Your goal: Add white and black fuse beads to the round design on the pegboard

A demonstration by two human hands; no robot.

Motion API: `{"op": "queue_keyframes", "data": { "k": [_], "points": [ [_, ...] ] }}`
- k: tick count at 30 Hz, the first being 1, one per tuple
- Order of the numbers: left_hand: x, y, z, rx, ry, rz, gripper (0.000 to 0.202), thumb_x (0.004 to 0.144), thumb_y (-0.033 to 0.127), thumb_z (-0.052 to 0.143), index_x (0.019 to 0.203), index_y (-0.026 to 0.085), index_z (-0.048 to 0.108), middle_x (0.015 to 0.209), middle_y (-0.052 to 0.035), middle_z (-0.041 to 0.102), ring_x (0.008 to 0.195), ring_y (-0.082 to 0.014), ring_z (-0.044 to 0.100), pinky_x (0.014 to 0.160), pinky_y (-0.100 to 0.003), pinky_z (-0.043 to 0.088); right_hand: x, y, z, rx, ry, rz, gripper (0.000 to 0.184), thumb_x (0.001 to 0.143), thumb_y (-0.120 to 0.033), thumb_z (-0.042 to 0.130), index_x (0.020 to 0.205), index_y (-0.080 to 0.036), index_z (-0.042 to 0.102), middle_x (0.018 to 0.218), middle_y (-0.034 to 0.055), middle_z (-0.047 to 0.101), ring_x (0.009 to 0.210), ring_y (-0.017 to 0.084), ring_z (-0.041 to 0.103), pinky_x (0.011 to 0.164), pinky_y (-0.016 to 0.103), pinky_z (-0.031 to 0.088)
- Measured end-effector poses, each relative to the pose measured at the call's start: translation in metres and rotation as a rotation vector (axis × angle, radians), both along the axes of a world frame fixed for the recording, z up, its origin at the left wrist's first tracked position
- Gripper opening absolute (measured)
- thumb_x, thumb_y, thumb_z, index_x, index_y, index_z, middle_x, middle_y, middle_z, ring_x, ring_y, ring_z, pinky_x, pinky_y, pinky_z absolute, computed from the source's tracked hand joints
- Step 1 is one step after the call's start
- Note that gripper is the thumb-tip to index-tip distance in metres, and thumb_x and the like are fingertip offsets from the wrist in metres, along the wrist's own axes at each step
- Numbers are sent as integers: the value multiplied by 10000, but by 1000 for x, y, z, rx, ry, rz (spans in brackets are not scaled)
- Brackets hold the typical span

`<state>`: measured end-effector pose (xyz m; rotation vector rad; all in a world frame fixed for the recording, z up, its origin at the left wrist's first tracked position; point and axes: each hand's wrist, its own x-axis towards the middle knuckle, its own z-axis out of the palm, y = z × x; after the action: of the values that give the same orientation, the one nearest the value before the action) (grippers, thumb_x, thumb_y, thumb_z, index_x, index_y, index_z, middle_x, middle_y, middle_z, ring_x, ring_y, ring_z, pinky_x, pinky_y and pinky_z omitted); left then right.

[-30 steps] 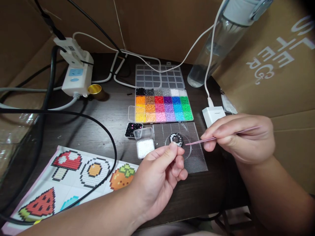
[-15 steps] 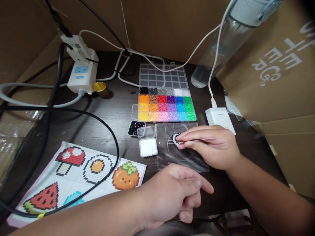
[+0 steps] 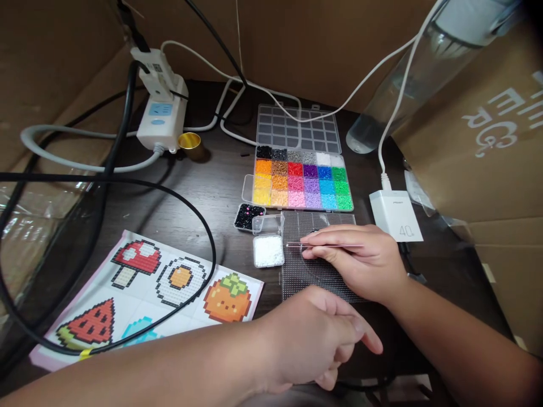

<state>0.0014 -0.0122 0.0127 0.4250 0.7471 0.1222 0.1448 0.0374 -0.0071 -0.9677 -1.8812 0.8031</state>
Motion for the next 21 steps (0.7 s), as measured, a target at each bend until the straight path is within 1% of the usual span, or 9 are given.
{"op": "queue_keyframes", "data": {
  "k": [6,13,18,21],
  "points": [
    [1,-1,-2,14,43,-7,211,841,230,508,682,161,629,429,76,307,356,-51,179,387,-211,193,1,1,-1,-7,-13,-8,177,822,-79,682,880,-211,785,823,35,783,770,178,767,657,245,666],
    [-1,2,-4,34,37,-52,218,876,195,459,733,145,617,424,88,312,349,-52,201,379,-192,229,3,1,1,-43,-46,-39,149,827,-88,692,868,-205,776,813,24,783,771,165,767,691,237,663],
    [-1,3,-5,48,31,-66,220,883,188,443,751,144,613,426,92,316,353,-54,207,375,-181,253,3,0,-2,-55,-51,-1,169,834,-84,681,901,-211,769,843,19,783,806,171,768,712,251,667],
    [0,3,-6,47,26,-69,221,885,195,444,753,143,614,423,93,312,350,-53,208,376,-178,257,3,0,-2,-53,-52,-9,172,835,-86,679,898,-218,769,833,15,783,801,174,769,703,256,669]
  ]
}}
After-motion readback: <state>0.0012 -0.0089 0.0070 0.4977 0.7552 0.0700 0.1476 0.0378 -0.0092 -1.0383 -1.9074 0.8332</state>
